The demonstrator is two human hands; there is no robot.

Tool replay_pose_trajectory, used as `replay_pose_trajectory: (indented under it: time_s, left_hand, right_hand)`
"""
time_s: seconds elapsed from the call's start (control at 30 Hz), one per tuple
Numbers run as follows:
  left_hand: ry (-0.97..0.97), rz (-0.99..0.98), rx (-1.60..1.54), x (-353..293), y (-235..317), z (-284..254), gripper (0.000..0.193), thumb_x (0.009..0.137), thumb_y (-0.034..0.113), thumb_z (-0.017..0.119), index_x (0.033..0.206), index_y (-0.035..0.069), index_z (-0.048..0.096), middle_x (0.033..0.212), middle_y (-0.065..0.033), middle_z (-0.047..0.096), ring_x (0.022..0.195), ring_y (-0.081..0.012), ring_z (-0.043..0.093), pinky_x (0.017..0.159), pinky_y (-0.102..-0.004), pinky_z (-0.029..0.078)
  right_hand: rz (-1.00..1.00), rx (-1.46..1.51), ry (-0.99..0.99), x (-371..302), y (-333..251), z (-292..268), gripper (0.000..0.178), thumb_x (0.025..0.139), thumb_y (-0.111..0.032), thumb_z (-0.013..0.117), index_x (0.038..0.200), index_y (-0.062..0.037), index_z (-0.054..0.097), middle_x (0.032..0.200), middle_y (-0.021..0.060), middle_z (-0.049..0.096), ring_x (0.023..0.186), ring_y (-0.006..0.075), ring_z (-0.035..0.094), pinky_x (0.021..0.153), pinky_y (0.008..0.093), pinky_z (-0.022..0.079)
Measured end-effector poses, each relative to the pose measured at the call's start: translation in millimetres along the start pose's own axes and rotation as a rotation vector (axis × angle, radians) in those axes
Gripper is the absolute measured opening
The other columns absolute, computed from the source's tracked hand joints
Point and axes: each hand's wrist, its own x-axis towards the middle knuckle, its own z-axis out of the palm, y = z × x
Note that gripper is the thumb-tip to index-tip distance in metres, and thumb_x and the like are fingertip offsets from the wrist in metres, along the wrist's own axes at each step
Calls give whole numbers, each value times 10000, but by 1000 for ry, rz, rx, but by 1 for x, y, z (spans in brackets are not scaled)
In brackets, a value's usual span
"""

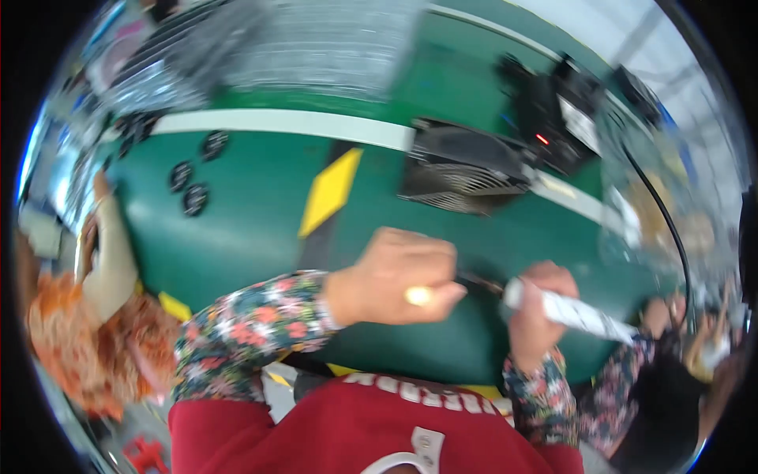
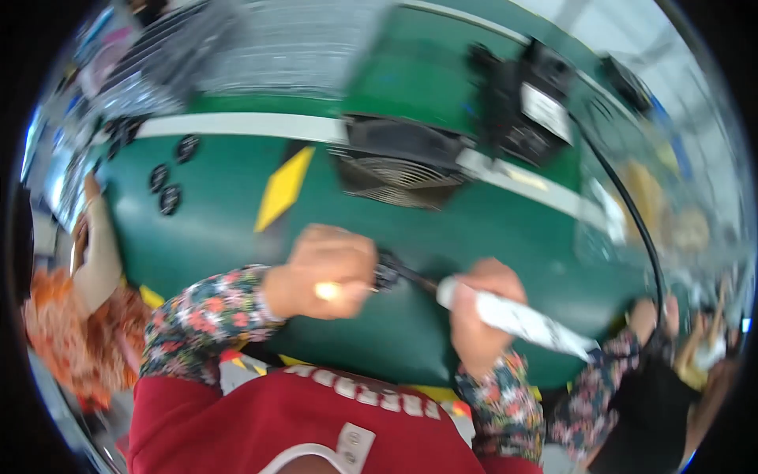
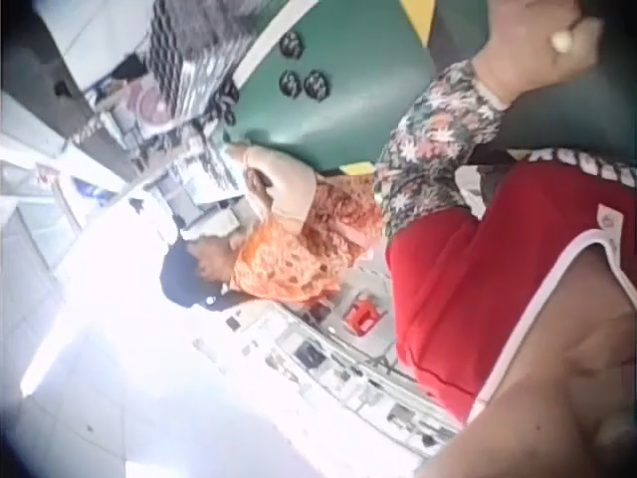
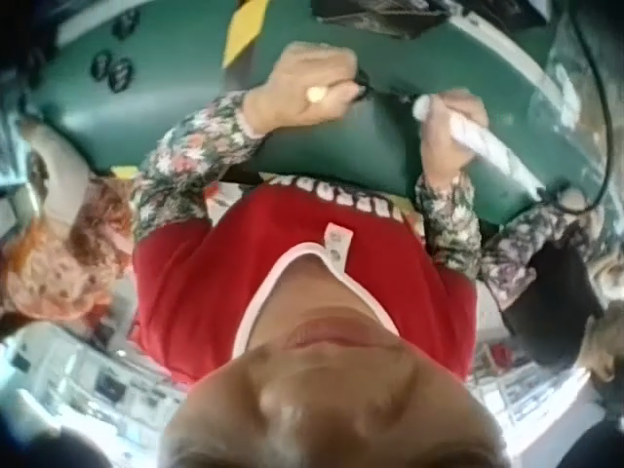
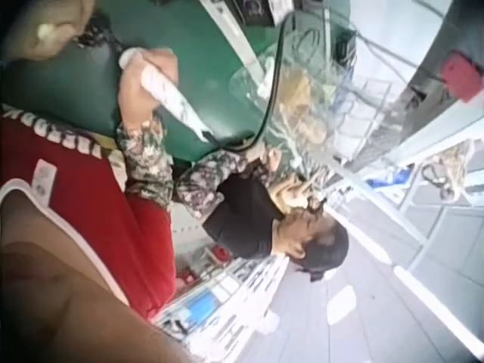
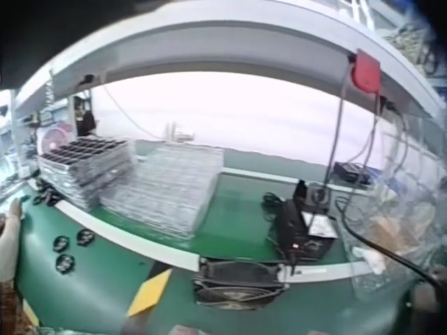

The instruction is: The person solders electronic components onto small circular circuit boards with a soldering iron and soldering wire.

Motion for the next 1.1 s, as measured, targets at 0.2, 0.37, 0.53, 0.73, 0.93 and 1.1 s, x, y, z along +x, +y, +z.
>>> replay_pose_trajectory:
  time_s: [0.2, 0.37, 0.53, 0.73, 0.93, 1.1]
  left_hand:
    - [-58, -63, -91, 11, 0, 2, 281, 856, 226, 466, 627, 62, 467, 579, -63, 538, 463, -195, 504, 421, -298, 372]
    - [5, -85, -145, 10, 7, 3, 240, 814, 175, 506, 610, 61, 452, 572, -52, 503, 448, -196, 472, 411, -299, 348]
    - [52, -82, -173, 11, 11, -1, 222, 772, 126, 548, 593, 59, 434, 562, -44, 459, 430, -201, 434, 396, -303, 318]
    - [-26, -121, -125, 12, 12, -8, 266, 848, 199, 450, 622, 60, 471, 589, -68, 557, 470, -193, 511, 429, -295, 384]
    - [-15, -110, -152, 11, 13, -10, 258, 844, 185, 455, 620, 58, 468, 577, -67, 550, 457, -188, 504, 410, -286, 374]
    - [-7, -107, -154, 10, 14, -10, 273, 852, 201, 452, 619, 59, 466, 581, -65, 550, 461, -188, 505, 413, -286, 373]
  right_hand:
    - [76, -49, -35, 9, -8, -16, 85, 727, -7, 627, 751, -26, 548, 655, 66, 544, 550, 125, 503, 508, 243, 400]
    - [104, -84, -156, 9, -23, -13, 70, 743, 18, 572, 745, -16, 511, 671, 69, 511, 585, 130, 454, 537, 251, 373]
    - [66, -134, -187, 11, -27, -9, 79, 732, 16, 582, 736, -21, 512, 658, 67, 515, 565, 133, 459, 526, 256, 378]
    - [85, -151, -209, 11, -31, -4, 82, 730, 14, 582, 731, -23, 509, 652, 69, 519, 560, 134, 460, 523, 259, 377]
    - [130, -148, -209, 10, -34, -3, 79, 740, 13, 573, 729, -22, 503, 663, 68, 522, 574, 132, 456, 537, 254, 374]
    - [147, -170, -222, 10, -37, -3, 78, 745, 8, 573, 733, -22, 502, 664, 67, 518, 579, 131, 453, 539, 251, 371]
